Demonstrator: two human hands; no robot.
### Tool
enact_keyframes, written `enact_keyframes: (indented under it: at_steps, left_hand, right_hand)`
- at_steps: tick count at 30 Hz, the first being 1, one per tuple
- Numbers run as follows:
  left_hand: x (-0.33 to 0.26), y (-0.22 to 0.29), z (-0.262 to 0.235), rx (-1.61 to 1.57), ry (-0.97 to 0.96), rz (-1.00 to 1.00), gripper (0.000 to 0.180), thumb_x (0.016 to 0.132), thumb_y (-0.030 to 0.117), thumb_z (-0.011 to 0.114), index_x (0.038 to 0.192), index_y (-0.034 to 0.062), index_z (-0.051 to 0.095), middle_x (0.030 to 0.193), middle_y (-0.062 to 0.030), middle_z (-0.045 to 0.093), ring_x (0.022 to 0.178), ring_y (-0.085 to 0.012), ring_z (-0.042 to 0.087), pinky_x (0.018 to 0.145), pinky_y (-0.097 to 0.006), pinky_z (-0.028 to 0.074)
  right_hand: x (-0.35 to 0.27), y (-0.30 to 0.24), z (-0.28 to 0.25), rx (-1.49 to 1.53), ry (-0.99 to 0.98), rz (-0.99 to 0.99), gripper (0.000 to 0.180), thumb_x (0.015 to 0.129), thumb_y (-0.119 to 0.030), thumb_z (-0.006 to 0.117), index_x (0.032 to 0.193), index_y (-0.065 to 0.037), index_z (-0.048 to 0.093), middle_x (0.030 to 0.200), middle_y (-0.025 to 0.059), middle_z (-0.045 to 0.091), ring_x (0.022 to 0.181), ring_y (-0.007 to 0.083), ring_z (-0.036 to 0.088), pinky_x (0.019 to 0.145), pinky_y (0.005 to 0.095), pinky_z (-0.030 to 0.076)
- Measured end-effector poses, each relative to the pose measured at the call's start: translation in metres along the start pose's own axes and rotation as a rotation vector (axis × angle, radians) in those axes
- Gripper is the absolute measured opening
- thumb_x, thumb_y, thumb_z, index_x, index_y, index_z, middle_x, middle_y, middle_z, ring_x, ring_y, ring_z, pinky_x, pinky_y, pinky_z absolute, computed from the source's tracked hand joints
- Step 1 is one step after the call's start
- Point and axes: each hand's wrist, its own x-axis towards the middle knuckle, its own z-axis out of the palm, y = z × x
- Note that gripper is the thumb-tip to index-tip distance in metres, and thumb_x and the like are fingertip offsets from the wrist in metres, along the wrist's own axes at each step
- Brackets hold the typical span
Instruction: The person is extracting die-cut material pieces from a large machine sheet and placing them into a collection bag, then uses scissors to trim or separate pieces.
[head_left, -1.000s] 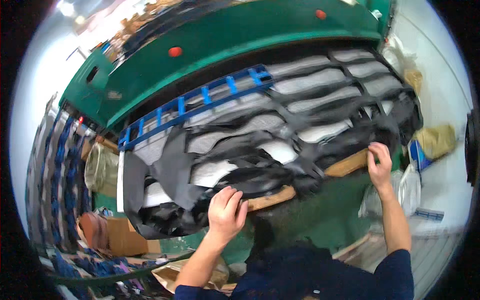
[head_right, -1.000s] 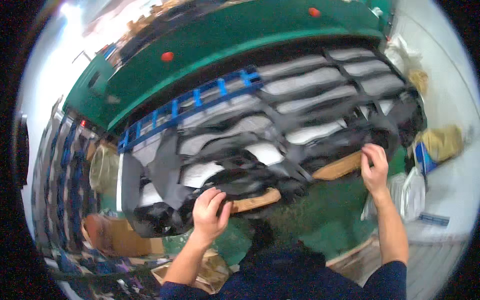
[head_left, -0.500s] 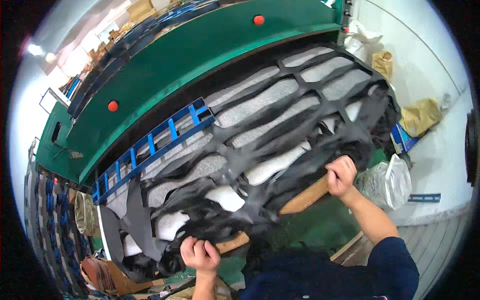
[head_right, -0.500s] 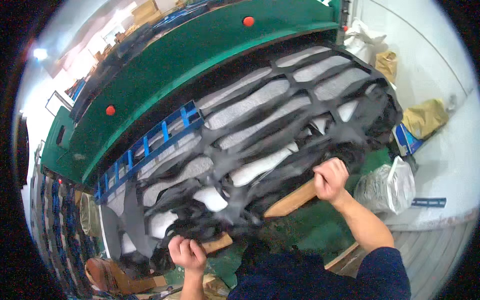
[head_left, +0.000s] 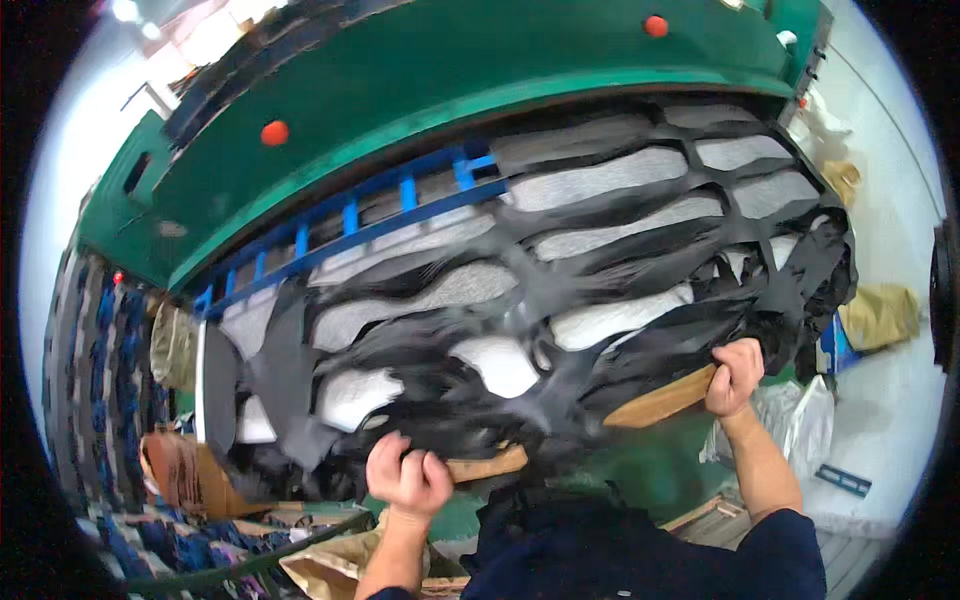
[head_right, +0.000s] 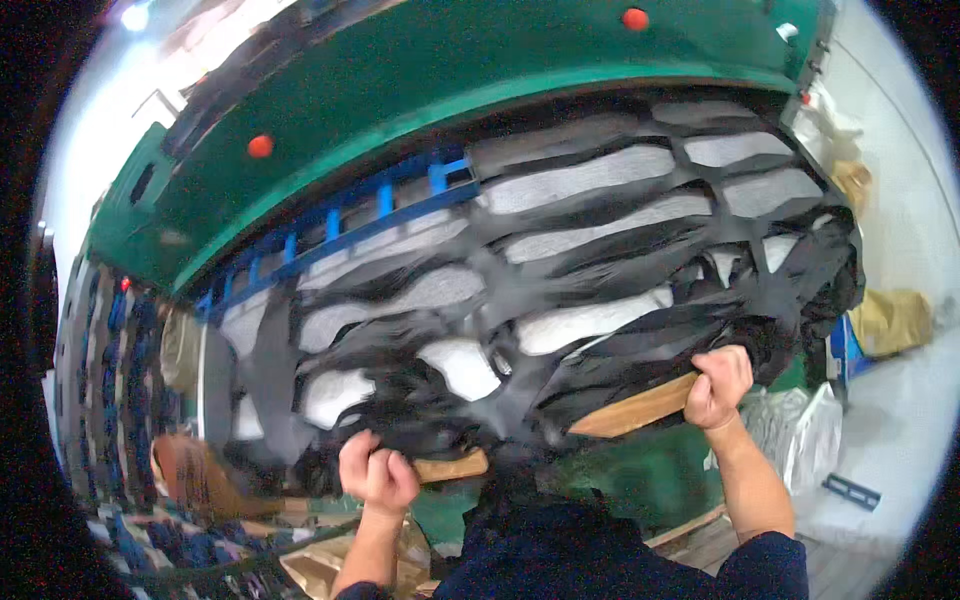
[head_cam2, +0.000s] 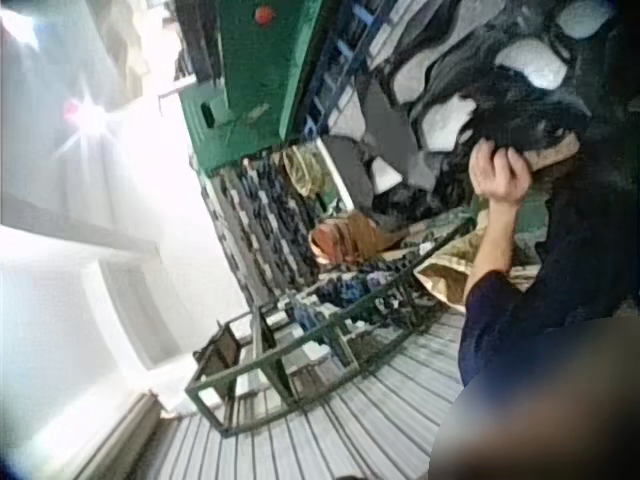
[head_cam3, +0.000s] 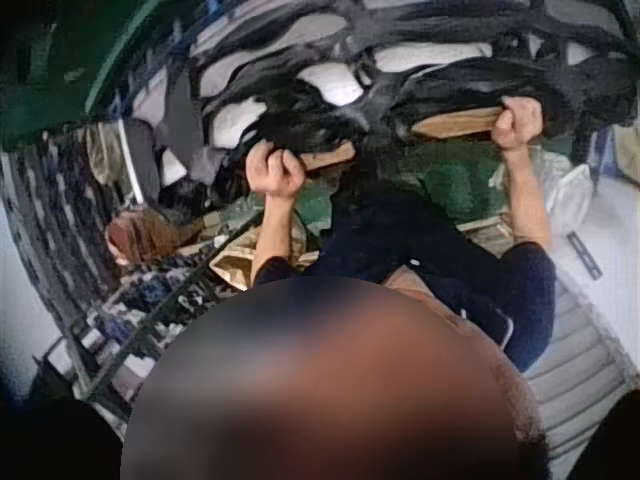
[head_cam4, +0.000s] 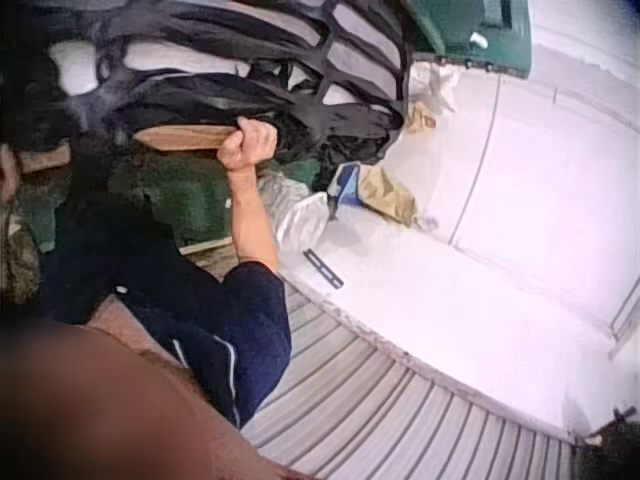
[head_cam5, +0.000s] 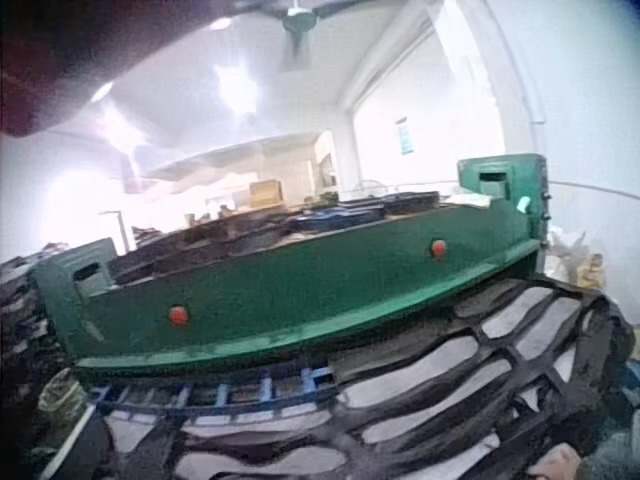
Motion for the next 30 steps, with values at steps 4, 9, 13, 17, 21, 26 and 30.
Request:
enact_keyframes:
  at_steps: [4,9,13,17,21,26,30]
  left_hand:
    - [0.017,-0.004,0.011,-0.071,0.061,0.021,0.011,0.069,0.012,0.065,0.069,0.005,0.057,0.089,-0.0138,0.06,0.082,-0.0336,0.061,0.07,-0.042,0.05]
    - [0.028,-0.008,0.012,-0.055,0.162,0.009,0.009,0.065,0.009,0.067,0.068,0.0068,0.058,0.083,-0.0096,0.059,0.076,-0.0297,0.058,0.067,-0.04,0.046]
    - [0.024,-0.016,0.015,-0.08,0.156,-0.012,0.019,0.07,0.016,0.069,0.067,0.0085,0.052,0.078,-0.0086,0.053,0.074,-0.0284,0.054,0.066,-0.04,0.044]
    - [0.023,-0.025,0.02,-0.138,0.091,-0.042,0.022,0.069,0.017,0.071,0.065,0.0094,0.051,0.07,-0.0073,0.05,0.066,-0.0278,0.051,0.059,-0.04,0.039]
    - [0.024,-0.02,0.02,-0.187,0.064,-0.1,0.023,0.07,0.018,0.071,0.065,0.0095,0.051,0.067,-0.0075,0.049,0.065,-0.028,0.05,0.058,-0.041,0.036]
    - [0.023,-0.03,0.018,-0.222,-0.043,-0.135,0.022,0.071,0.017,0.071,0.065,0.0103,0.052,0.067,-0.0069,0.05,0.065,-0.0281,0.051,0.059,-0.04,0.035]
    - [0.043,-0.026,0.013,-0.31,-0.184,-0.043,0.018,0.072,0.015,0.071,0.067,0.0083,0.055,0.066,-0.0085,0.05,0.064,-0.0297,0.052,0.059,-0.041,0.038]
  right_hand:
    - [0.014,0.001,0.002,-0.001,0.05,0.007,0.017,0.07,-0.004,0.048,0.082,0.0,0.06,0.076,0.0159,0.057,0.07,0.0335,0.054,0.064,0.0424,0.045]
    - [0.015,-0.001,0.014,-0.018,0.053,0.074,0.013,0.083,-0.007,0.05,0.084,0.001,0.06,0.082,0.0147,0.059,0.077,0.0319,0.055,0.071,0.04,0.045]
    - [0.009,-0.006,0.018,-0.028,0.06,0.122,0.01,0.086,-0.005,0.051,0.085,0.0,0.06,0.082,0.0126,0.058,0.079,0.0299,0.054,0.072,0.0378,0.044]
    - [0.012,-0.017,0.018,-0.038,0.016,0.174,0.001,0.084,-0.001,0.057,0.085,0.0,0.057,0.081,0.0113,0.056,0.079,0.0284,0.052,0.073,0.0365,0.044]
    - [0.012,-0.017,0.004,-0.06,-0.069,0.198,0.006,0.084,-0.001,0.061,0.083,-0.002,0.055,0.08,0.0102,0.055,0.078,0.0272,0.051,0.072,0.0361,0.043]
    - [0.023,-0.026,0.011,0.005,-0.111,0.261,0.012,0.08,0.001,0.064,0.077,-0.002,0.053,0.077,0.0097,0.053,0.072,0.0256,0.051,0.066,0.0345,0.043]
    - [0.035,-0.008,-0.005,-0.018,-0.103,0.252,0.013,0.08,0.001,0.066,0.073,0.0,0.055,0.068,0.0097,0.054,0.064,0.0235,0.052,0.059,0.0333,0.043]
